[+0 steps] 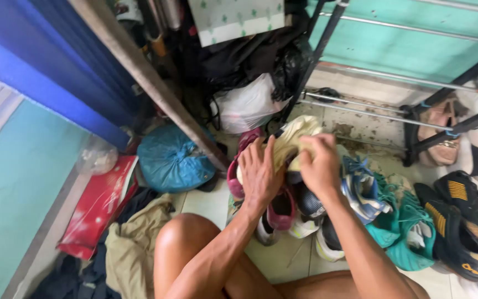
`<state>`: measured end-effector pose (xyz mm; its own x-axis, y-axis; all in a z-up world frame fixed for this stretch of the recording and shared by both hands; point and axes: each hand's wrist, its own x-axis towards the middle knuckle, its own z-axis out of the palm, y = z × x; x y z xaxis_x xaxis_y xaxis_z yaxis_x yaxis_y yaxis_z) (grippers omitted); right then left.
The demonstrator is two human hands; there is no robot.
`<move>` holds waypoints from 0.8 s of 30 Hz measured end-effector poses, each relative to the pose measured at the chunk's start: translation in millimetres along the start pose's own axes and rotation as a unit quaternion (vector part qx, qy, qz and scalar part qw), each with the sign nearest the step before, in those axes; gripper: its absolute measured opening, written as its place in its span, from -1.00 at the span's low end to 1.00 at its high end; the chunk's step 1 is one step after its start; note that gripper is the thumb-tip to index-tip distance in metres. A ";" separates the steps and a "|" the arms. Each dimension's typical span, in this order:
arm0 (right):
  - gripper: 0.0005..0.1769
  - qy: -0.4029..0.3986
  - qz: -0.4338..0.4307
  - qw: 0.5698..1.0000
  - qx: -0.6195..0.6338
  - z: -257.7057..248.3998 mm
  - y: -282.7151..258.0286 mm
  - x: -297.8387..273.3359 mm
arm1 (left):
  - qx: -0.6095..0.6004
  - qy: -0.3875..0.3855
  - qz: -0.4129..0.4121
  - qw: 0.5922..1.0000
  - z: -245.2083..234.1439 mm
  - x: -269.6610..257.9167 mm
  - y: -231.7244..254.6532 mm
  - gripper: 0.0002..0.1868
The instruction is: The person sits on the floor and wipes a pair of blue and white sneakers with a cloth, cleaning the uppers and soles. The person then places the cleaned shoes on a metal shoe rack.
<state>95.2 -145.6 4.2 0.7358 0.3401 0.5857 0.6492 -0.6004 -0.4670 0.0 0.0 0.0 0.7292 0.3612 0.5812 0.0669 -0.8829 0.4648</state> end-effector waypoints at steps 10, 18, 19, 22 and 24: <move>-0.66 -0.044 -0.021 0.997 0.062 -1.7 -20.2 -5.2 | 0.009 0.009 -0.013 1.000 -8.0 -7.2 -3.7 -0.14; -0.71 -0.045 -0.002 0.995 0.094 -11.6 -33.8 -15.6 | 0.004 0.024 -0.020 0.999 -1.6 0.5 -2.3 -0.08; -0.71 -0.041 0.002 0.995 0.091 -13.3 -21.7 -9.4 | 0.000 0.022 -0.016 1.000 -3.2 1.8 0.2 -0.08; -0.66 0.098 0.002 0.994 0.038 -26.6 -1.7 13.5 | -0.008 0.041 -0.012 0.999 -4.6 6.5 7.1 -0.08; -0.64 0.174 -0.008 0.984 0.021 -41.3 -11.9 28.2 | -0.022 0.041 -0.003 0.999 -1.7 4.3 7.2 -0.10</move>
<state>100.2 -158.7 53.6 0.6187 0.0759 0.7819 0.6734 -0.5638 -0.4781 2.5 -4.3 6.9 0.6712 0.3904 0.6301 0.0385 -0.8673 0.4963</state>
